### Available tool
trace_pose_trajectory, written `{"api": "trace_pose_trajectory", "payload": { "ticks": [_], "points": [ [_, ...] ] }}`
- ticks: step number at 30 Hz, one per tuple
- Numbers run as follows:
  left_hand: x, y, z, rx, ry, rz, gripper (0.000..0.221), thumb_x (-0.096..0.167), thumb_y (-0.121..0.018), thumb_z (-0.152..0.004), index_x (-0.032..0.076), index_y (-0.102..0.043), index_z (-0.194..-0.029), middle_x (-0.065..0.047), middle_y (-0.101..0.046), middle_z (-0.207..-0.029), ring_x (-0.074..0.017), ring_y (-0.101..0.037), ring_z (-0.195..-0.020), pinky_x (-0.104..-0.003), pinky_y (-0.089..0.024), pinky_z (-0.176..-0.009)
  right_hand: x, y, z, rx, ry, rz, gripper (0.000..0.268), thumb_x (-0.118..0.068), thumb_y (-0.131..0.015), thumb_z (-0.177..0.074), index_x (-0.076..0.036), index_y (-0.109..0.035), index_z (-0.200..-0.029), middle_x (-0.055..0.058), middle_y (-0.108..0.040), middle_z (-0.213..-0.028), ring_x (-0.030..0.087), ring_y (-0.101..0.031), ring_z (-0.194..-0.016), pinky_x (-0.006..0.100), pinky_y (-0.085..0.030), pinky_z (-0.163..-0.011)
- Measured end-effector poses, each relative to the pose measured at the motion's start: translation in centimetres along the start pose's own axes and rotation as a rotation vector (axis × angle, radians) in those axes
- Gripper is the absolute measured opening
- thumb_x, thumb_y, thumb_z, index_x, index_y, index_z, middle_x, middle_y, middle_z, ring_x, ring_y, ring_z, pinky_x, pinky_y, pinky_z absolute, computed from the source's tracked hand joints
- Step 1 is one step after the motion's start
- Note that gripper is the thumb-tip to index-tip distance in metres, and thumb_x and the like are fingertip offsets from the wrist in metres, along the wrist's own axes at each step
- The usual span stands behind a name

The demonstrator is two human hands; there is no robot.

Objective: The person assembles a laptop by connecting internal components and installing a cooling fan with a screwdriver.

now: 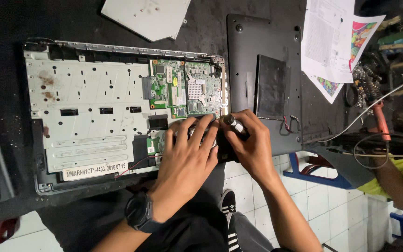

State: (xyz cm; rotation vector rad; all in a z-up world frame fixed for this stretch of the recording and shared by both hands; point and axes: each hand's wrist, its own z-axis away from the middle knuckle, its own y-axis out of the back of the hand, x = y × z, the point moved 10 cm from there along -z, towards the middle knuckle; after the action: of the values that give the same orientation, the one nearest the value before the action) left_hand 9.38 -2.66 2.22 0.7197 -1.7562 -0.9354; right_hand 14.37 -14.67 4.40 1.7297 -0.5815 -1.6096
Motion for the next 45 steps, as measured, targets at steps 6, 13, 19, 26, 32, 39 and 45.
{"api": "trace_pose_trajectory", "payload": {
  "ticks": [6,13,19,26,32,39,45],
  "points": [
    [0.1,0.4,-0.1,0.022,-0.005,-0.011,0.043,0.038,-0.056,-0.098,0.014,-0.062,-0.133,-0.002,-0.054,-0.151,-0.0279,-0.049,-0.128,-0.048,-0.041,-0.096,0.1,0.2,0.1,0.030,0.019,0.017,0.014,-0.004,-0.066,-0.091,-0.006,-0.071,-0.104,0.004,-0.067,-0.097,0.015,-0.064,-0.086,0.026,-0.047,-0.080],
    [0.1,0.3,-0.1,0.001,0.001,-0.007,0.046,0.039,-0.052,-0.101,0.012,-0.058,-0.138,-0.002,-0.053,-0.152,-0.0273,-0.048,-0.129,-0.047,-0.042,-0.097,0.3,0.2,-0.1,-0.001,0.053,0.009,0.013,-0.006,-0.070,-0.093,-0.005,-0.072,-0.106,0.005,-0.068,-0.098,0.015,-0.065,-0.087,0.026,-0.048,-0.080],
    [0.2,0.5,-0.1,0.018,-0.009,-0.035,0.044,0.039,-0.054,-0.099,0.013,-0.060,-0.135,-0.001,-0.053,-0.152,-0.0259,-0.049,-0.129,-0.046,-0.043,-0.098,0.9,0.1,-0.4,-0.038,0.102,0.214,0.019,-0.009,-0.072,-0.091,-0.008,-0.072,-0.110,0.003,-0.067,-0.102,0.020,-0.068,-0.088,0.032,-0.050,-0.076],
    [0.1,0.2,0.0,-0.004,-0.017,-0.006,0.042,0.036,-0.056,-0.098,0.011,-0.061,-0.131,-0.003,-0.051,-0.155,-0.0281,-0.048,-0.130,-0.047,-0.042,-0.100,-0.3,-0.4,-0.8,-0.219,0.118,0.467,0.031,-0.017,-0.065,-0.093,-0.019,-0.064,-0.124,0.002,-0.059,-0.109,0.031,-0.065,-0.078,0.047,-0.048,-0.057],
    [0.1,0.6,0.0,0.040,-0.019,0.015,0.039,0.033,-0.061,-0.095,0.011,-0.063,-0.127,-0.003,-0.053,-0.152,-0.0288,-0.049,-0.129,-0.047,-0.041,-0.103,-0.9,-1.3,-0.9,-0.327,0.408,0.672,0.030,-0.015,-0.065,-0.093,-0.009,-0.058,-0.121,0.007,-0.054,-0.110,0.030,-0.062,-0.070,0.046,-0.052,-0.045],
    [0.0,-0.1,0.2,0.019,-0.012,0.011,0.040,0.036,-0.057,-0.098,0.012,-0.064,-0.129,-0.003,-0.052,-0.154,-0.0288,-0.048,-0.132,-0.047,-0.042,-0.101,-0.7,-1.8,-0.7,-0.350,0.578,0.700,0.017,-0.014,-0.063,-0.101,-0.004,-0.049,-0.102,0.010,-0.051,-0.106,0.027,-0.050,-0.049,0.040,-0.041,-0.039],
    [-0.1,0.1,0.2,0.029,-0.011,0.015,0.036,0.035,-0.058,-0.098,0.015,-0.064,-0.127,0.000,-0.052,-0.153,-0.0272,-0.048,-0.131,-0.046,-0.041,-0.100,-0.8,-1.5,-0.7,-0.278,0.563,0.622,0.020,-0.011,-0.065,-0.095,-0.004,-0.057,-0.112,0.009,-0.053,-0.108,0.025,-0.054,-0.058,0.037,-0.044,-0.040]
  ]
}}
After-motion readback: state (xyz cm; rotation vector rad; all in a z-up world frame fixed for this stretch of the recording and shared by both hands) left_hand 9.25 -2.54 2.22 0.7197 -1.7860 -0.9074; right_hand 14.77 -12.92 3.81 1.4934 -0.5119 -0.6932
